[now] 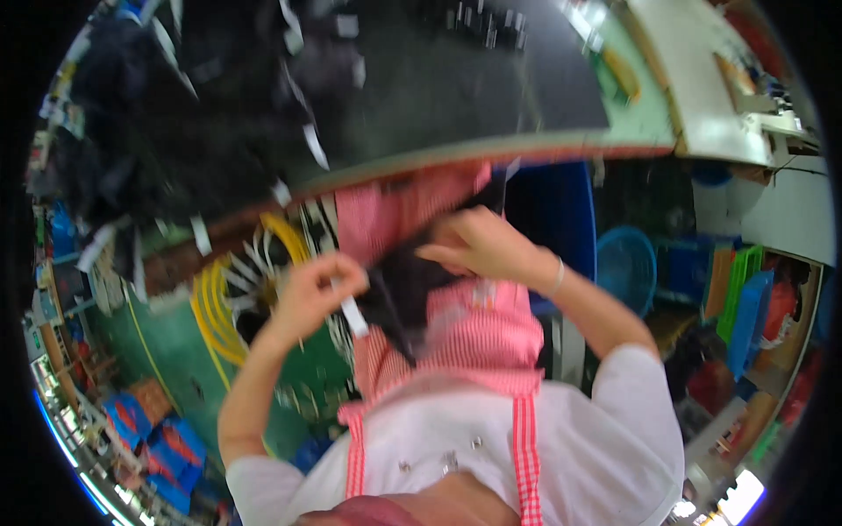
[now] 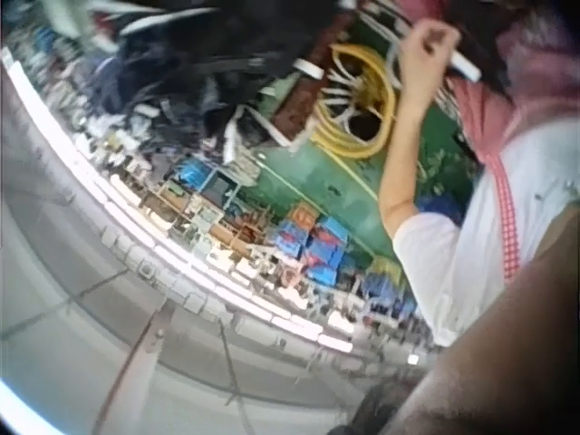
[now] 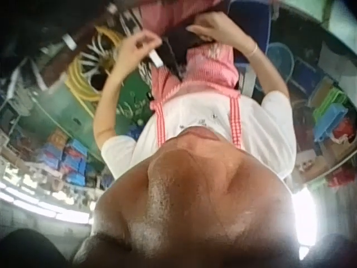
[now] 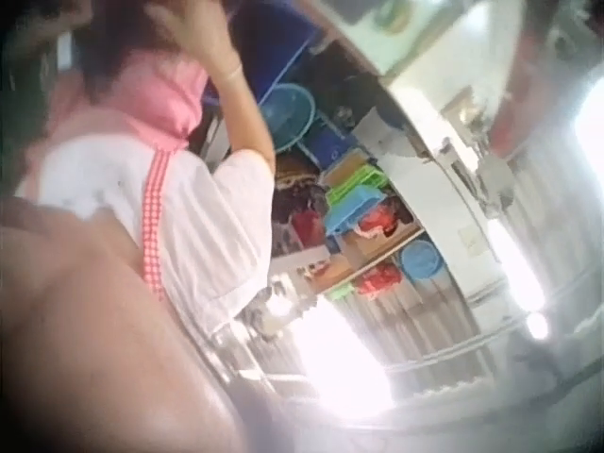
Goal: Trimming and assembling shoe upper components at a factory workbench.
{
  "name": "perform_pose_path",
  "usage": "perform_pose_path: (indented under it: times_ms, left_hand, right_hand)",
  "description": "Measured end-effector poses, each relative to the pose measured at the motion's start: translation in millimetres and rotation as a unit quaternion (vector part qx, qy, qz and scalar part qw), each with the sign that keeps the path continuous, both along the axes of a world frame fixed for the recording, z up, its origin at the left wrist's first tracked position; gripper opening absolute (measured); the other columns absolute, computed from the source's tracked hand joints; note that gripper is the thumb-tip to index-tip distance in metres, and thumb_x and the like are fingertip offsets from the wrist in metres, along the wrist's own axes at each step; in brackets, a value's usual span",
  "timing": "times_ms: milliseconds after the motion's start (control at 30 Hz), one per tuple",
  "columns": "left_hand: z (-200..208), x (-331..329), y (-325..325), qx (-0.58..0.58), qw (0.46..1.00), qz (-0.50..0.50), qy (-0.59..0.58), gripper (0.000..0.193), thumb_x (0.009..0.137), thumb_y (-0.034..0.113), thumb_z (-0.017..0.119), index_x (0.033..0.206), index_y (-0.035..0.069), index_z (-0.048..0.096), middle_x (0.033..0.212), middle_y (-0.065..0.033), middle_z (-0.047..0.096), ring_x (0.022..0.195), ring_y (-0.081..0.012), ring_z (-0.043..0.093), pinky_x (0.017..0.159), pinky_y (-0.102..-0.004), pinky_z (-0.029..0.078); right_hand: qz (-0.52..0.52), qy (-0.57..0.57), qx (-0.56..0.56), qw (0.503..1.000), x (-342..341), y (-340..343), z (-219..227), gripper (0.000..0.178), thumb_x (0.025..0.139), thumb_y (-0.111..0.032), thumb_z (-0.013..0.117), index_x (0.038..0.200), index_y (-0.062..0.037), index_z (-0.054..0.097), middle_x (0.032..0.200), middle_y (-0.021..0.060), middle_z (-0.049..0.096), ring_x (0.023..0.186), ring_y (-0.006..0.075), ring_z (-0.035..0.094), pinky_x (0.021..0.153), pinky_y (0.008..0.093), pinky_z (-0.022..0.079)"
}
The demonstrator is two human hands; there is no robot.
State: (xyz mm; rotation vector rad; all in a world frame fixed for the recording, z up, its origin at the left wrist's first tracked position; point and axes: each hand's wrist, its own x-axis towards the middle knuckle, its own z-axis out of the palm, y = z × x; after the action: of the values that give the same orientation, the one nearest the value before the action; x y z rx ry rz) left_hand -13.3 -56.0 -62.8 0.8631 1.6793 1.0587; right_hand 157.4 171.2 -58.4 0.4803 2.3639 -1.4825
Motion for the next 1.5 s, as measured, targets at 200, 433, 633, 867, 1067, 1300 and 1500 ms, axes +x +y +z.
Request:
perform_pose_path:
  times_ms: [200,433,633,867,1067,1300,1500]
  left_hand:
    - [-9,8,1,-0.012,0.998,-0.024,-0.059,0.017,0.09,0.02,0.07,0.095,0.004,0.068,0.081,0.0002,0.067,0.065,-0.0068,0.062,0.061,-0.0219,0.05]
    - [-5,4,-8,-0.019,0.997,-0.022,-0.07,0.018,0.09,0.018,0.07,0.097,0.001,0.068,0.082,-0.0006,0.067,0.067,-0.0073,0.064,0.062,-0.0216,0.052]
    - [9,4,-5,-0.054,0.991,-0.028,-0.118,0.015,0.091,0.014,0.068,0.1,0.001,0.067,0.085,-0.0005,0.068,0.074,-0.006,0.065,0.066,-0.0211,0.054]
    - [16,5,-10,-0.07,0.991,-0.024,-0.109,0.016,0.091,0.015,0.069,0.1,0.001,0.067,0.088,0.0,0.068,0.075,-0.006,0.065,0.068,-0.0204,0.054]
    - [13,5,-8,-0.056,0.988,-0.032,-0.138,0.016,0.091,0.015,0.069,0.1,0.002,0.067,0.087,0.0002,0.068,0.075,-0.006,0.065,0.068,-0.0207,0.054]
    - [17,2,-1,-0.065,0.991,-0.038,-0.115,0.015,0.091,0.015,0.069,0.099,0.003,0.067,0.089,0.001,0.067,0.077,-0.0057,0.065,0.069,-0.0211,0.053]
    - [17,5,-2,-0.075,0.991,-0.032,-0.105,0.015,0.091,0.015,0.07,0.099,0.003,0.067,0.089,0.0015,0.067,0.077,-0.005,0.062,0.072,-0.0213,0.052]
  right_hand:
    - [-0.243,0.014,0.116,0.963,73,32,-111,0.046,0.078,-0.047,0.075,0.078,-0.002,0.07,0.073,0.0165,0.068,0.07,0.0306,0.067,0.063,0.0371,0.052]
    - [-0.122,0.297,0.108,0.941,6,-26,-37,0.025,0.068,-0.007,0.071,0.087,-0.0015,0.055,0.11,0.0148,0.055,0.085,0.0299,0.063,0.068,0.0386,0.05]
    - [0.105,0.237,0.081,0.962,-34,-57,-48,0.04,0.073,-0.01,0.068,0.108,-0.0061,0.05,0.104,0.0143,0.055,0.091,0.0367,0.062,0.072,0.0461,0.05]
    - [-0.049,0.217,-0.144,0.964,-40,-52,-42,0.048,0.079,-0.023,0.077,0.114,-0.0061,0.049,0.091,0.0137,0.055,0.075,0.025,0.057,0.065,0.0369,0.048]
    - [-0.03,0.305,0.034,0.951,-40,-49,-67,0.038,0.09,-0.024,0.062,0.116,0.0023,0.053,0.1,0.0239,0.063,0.086,0.0403,0.063,0.08,0.0468,0.049]
    - [-0.089,0.115,-0.157,0.977,-29,-29,-52,0.03,0.087,-0.007,0.043,0.114,-0.0016,0.055,0.081,0.0146,0.062,0.061,0.0184,0.063,0.059,0.0348,0.053]
    - [-0.043,0.085,-0.2,0.975,-23,-38,-53,0.027,0.089,-0.013,0.054,0.114,-0.0017,0.059,0.083,0.012,0.065,0.065,0.018,0.065,0.065,0.0331,0.056]
